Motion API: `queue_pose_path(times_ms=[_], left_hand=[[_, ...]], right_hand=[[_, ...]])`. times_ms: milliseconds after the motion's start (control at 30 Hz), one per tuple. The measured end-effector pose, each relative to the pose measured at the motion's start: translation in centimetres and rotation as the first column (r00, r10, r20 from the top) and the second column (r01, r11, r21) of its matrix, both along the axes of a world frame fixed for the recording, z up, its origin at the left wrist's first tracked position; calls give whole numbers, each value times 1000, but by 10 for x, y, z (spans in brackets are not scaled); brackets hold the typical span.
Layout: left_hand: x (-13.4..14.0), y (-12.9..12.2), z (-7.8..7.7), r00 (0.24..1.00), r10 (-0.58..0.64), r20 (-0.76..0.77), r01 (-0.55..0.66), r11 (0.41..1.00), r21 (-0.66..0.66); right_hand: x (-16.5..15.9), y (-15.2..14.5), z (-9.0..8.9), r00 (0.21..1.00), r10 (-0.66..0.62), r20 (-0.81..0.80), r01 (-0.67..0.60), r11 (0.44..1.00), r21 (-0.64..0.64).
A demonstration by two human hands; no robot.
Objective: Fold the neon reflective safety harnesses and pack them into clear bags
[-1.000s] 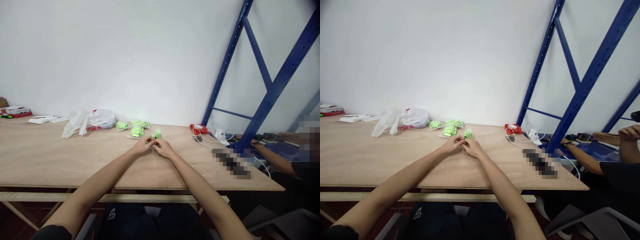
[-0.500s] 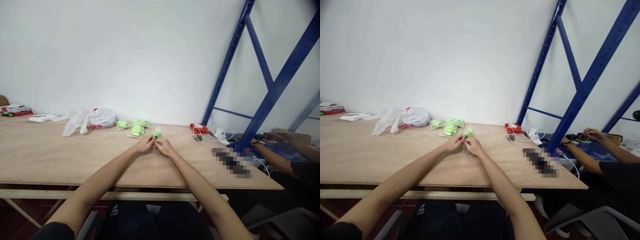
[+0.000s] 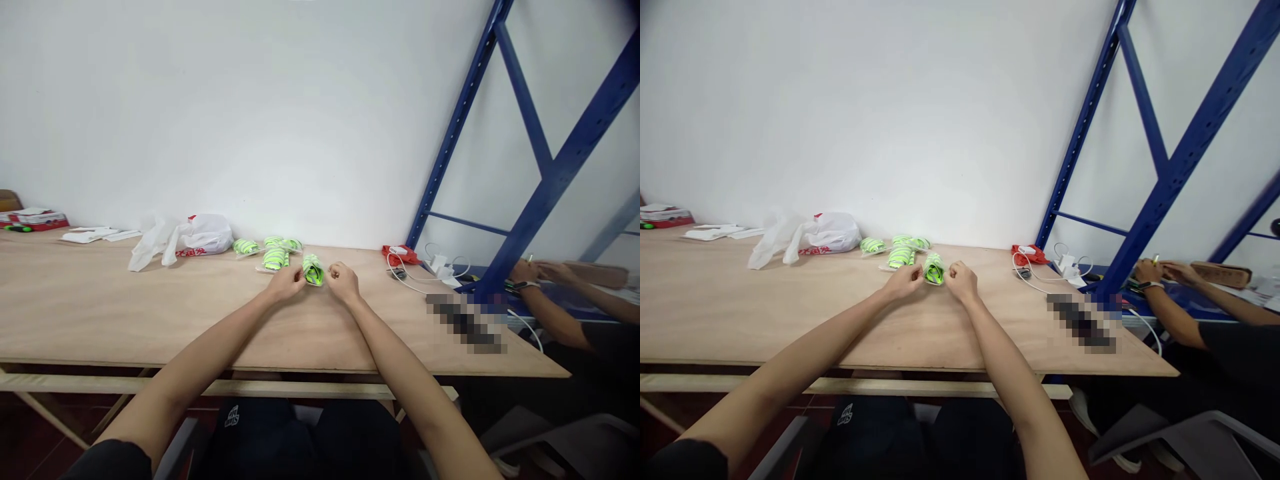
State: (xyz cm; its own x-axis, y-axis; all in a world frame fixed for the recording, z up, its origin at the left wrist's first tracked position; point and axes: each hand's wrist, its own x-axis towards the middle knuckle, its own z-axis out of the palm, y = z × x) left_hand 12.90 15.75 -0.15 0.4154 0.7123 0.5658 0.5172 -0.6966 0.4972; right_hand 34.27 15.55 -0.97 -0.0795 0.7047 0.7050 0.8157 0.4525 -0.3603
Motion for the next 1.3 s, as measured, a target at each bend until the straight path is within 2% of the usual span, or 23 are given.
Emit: queue_pose_path(times_ms=[133, 267, 333, 400, 533, 633, 700, 833, 933, 1167, 1300], left_hand=[[5, -4, 1, 999, -40, -24, 40, 999, 26], [11, -10, -3, 982, -163, -99, 166, 986, 27], [12, -10, -5, 975, -183, -126, 188, 982, 27], [10, -7, -6, 980, -151, -128, 158, 986, 44], [2, 3, -7, 997, -10, -75, 18, 995, 103], [-4, 15, -11, 996, 82, -37, -76, 987, 143], [-8, 22, -18, 993, 109, -48, -103, 988, 119], [-13, 34, -37, 991, 89, -97, -89, 996, 9], [-16, 39, -45, 993, 69, -94, -71, 997, -15], [-18, 40, -42, 1000, 26, -16, -26, 1000, -11], [-18, 40, -38, 999, 8, 48, -8, 1000, 5]], right_hand=[[9, -1, 4, 997, -80, 21, 80, 996, 30], [5, -4, 7, 990, 3, 142, -8, 999, 36], [2, -4, 5, 983, 35, 178, -41, 999, 26], [2, -3, 3, 983, 37, 180, -40, 999, 16], [7, 1, -3, 987, 29, 156, -26, 999, -21], [13, 4, -6, 982, 84, 166, -74, 995, -66], [14, 5, -6, 974, 131, 185, -115, 989, -94], [15, 7, -7, 956, 188, 225, -160, 978, -136], [14, 7, -6, 943, 213, 257, -174, 971, -166], [10, 1, -4, 935, 234, 267, -162, 950, -265], [6, -5, -5, 948, 230, 220, -168, 949, -267]])
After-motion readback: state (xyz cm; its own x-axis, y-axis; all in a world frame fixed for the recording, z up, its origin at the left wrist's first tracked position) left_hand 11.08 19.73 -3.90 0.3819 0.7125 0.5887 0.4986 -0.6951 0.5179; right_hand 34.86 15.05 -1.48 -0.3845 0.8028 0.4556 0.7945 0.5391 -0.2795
